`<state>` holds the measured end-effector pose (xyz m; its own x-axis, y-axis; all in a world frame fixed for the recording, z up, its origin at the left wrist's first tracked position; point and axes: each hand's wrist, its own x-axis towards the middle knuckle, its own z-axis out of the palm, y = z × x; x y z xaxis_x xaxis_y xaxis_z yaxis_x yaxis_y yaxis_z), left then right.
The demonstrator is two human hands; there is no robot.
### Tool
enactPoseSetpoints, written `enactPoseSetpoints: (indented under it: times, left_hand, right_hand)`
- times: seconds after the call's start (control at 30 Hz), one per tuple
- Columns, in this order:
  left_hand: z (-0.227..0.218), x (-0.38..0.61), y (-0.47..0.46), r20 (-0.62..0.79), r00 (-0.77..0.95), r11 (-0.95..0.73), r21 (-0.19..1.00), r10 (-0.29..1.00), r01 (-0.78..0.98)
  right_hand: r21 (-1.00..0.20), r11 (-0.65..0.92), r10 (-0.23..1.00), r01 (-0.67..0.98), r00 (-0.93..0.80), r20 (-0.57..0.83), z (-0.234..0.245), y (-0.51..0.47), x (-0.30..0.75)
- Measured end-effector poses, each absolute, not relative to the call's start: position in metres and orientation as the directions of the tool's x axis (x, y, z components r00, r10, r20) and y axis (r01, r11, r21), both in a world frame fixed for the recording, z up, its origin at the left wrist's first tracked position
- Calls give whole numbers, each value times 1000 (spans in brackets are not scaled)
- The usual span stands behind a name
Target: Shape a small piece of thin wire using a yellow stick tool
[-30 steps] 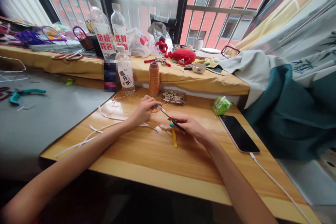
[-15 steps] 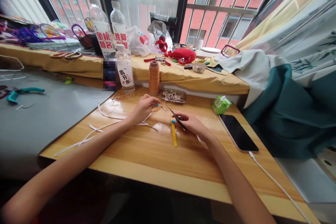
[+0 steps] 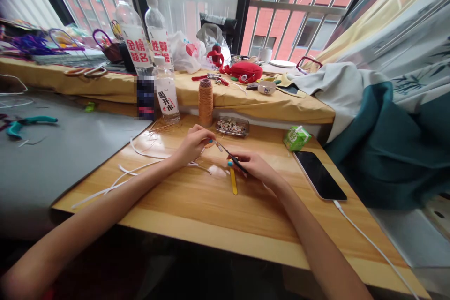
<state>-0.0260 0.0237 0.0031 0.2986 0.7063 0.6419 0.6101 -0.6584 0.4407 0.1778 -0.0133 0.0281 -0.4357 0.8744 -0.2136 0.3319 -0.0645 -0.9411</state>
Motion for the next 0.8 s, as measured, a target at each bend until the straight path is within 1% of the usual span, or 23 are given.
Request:
enactPoseSetpoints:
  times: [0.17,0.3,0.37,0.43,0.47,0.5,0.53,0.6,0.67,0.73,0.77,0.8]
  left_hand:
    - [5,-26,23,628,269,-625,456,731,634]
    - [5,-27,23,644,252,-625,451,722,638]
    - [6,-27,23,647,233,-615,459,726,641]
    - [8,-28,23,638,200,-592,488,744,641]
    - [9,-28,23,628,181,-578,514,757,634]
    - [10,-28,23,612,163,-563,547,774,620]
    - [10,-28,23,590,149,-548,587,793,596]
    - [9,-27,24,529,132,-516,691,838,507]
    - [8,-26,24,441,133,-457,808,887,372]
    - [8,-23,23,364,146,-391,885,920,252]
    - [9,-21,21,343,151,-369,903,927,218]
    - [10,-19,19,333,156,-360,911,930,203]
  right_hand:
    - [-954,-37,883,297,-437,-170,25,-14,177]
    - [-954,-38,908,296,-388,-156,23,-14,173]
    - [-947,-22,927,321,-349,-140,20,-12,174]
    - [-917,50,962,397,-266,-63,16,-6,178]
    - [-879,103,977,466,-212,2,14,-3,182]
    - [-814,168,982,556,-162,93,12,1,188]
    - [-717,223,975,661,-139,175,11,5,194]
    - [-537,233,966,811,-126,227,11,11,205]
    - [-423,241,953,873,-130,275,15,13,212]
    - [-375,279,925,884,-144,351,21,10,210]
    - [-379,308,912,873,-158,379,23,7,206]
    - [-414,342,909,844,-185,375,25,4,199]
